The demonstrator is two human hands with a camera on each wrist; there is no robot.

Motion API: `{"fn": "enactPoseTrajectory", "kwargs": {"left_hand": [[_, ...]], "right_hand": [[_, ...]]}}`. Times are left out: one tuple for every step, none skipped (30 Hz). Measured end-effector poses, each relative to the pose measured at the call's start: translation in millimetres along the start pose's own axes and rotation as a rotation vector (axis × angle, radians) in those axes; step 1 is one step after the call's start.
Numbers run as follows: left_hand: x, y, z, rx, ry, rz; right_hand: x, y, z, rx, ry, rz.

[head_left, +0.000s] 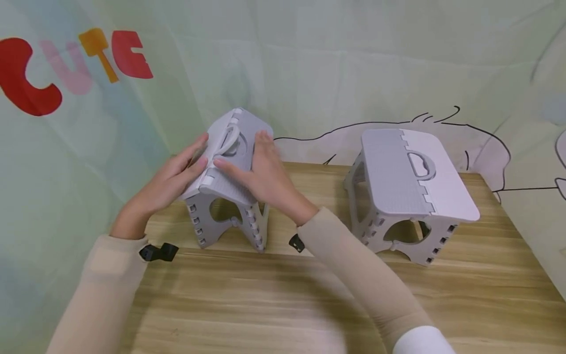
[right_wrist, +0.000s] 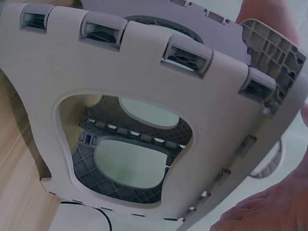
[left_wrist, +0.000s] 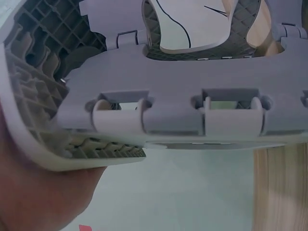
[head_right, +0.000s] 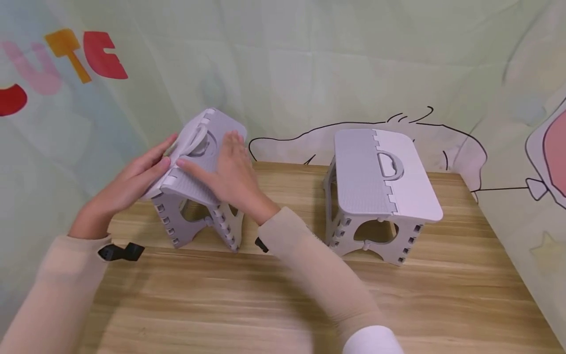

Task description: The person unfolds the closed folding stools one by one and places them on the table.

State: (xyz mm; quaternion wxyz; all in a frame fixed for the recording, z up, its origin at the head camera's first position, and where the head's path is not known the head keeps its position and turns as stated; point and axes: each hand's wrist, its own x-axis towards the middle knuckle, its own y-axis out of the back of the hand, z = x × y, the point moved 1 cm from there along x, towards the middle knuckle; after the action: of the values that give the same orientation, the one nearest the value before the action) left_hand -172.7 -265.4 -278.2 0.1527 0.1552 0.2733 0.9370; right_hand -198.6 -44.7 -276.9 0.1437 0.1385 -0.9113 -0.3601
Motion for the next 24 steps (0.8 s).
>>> {"fn": "enactPoseTrajectory", "kwargs": {"left_hand": [[2.9,0.0,-0.1,0.003,0.001,-0.014],[5.4,0.0,-0.4,0.01,0.001,-0.02],[7.6,-0.2,-0.7,0.015,0.002,-0.021],[9.1,-0.4,-1.0,0.021,0.008,-0.017],[10.3,-0.5,-1.5,0.027,0.01,-0.014],[11.2,-0.7,-1.9,0.032,0.011,-0.011],[11.8,-0.9,-2.4,0.034,0.013,-0.008],[12.5,-1.1,-2.8,0.033,0.01,-0.009],[13.0,-1.4,-3.2,0.029,0.008,-0.013],[13.3,-1.4,-3.6,0.024,0.005,-0.02],[13.6,-1.5,-4.0,0.021,0.002,-0.027],[13.9,-1.5,-4.2,0.016,0.004,-0.033],[14.3,-1.6,-4.5,0.013,0.006,-0.039],[14.7,-1.6,-4.8,0.011,0.008,-0.044],[14.9,-1.6,-5.1,0.01,0.011,-0.049],[15.1,-1.6,-5.3,0.009,0.012,-0.054],[15.1,-1.6,-5.3,0.01,0.014,-0.059],[15.0,-1.6,-5.4,0.01,0.013,-0.064],[14.7,-1.6,-5.5,0.015,0.009,-0.067],[14.4,-1.6,-5.5,0.019,0.004,-0.069],[14.1,-1.7,-5.4,0.021,-0.001,-0.072],[13.9,-1.7,-5.3,0.024,-0.005,-0.075],[13.6,-1.5,-5.3,0.027,-0.009,-0.077],[13.5,-1.3,-5.4,0.028,-0.015,-0.081]], "right_hand": [[2,-1,-1,-0.001,-0.006,-0.006],[3,-2,-1,0.0,-0.014,-0.012],[4,-3,-2,0.001,-0.021,-0.018],[5,-5,-2,-0.001,-0.027,-0.022],[6,-6,-2,-0.006,-0.03,-0.025],[7,-7,-3,-0.013,-0.03,-0.024],[7,-8,-3,-0.019,-0.03,-0.023],[8,-8,-3,-0.027,-0.032,-0.021],[9,-9,-2,-0.033,-0.033,-0.02],[9,-9,-2,-0.039,-0.033,-0.02],[9,-10,-2,-0.044,-0.033,-0.023],[10,-10,-1,-0.046,-0.033,-0.025],[10,-11,-1,-0.049,-0.032,-0.029],[11,-11,0,-0.054,-0.031,-0.032],[11,-11,0,-0.056,-0.028,-0.032],[11,-11,0,-0.06,-0.022,-0.031],[12,-11,0,-0.064,-0.017,-0.03],[12,-11,0,-0.072,-0.014,-0.031],[13,-12,0,-0.077,-0.011,-0.03],[13,-12,0,-0.08,-0.009,-0.03],[13,-13,0,-0.083,-0.007,-0.029],[13,-13,0,-0.086,-0.009,-0.03],[14,-13,0,-0.088,-0.013,-0.033],[14,-13,0,-0.094,-0.015,-0.035]]}}
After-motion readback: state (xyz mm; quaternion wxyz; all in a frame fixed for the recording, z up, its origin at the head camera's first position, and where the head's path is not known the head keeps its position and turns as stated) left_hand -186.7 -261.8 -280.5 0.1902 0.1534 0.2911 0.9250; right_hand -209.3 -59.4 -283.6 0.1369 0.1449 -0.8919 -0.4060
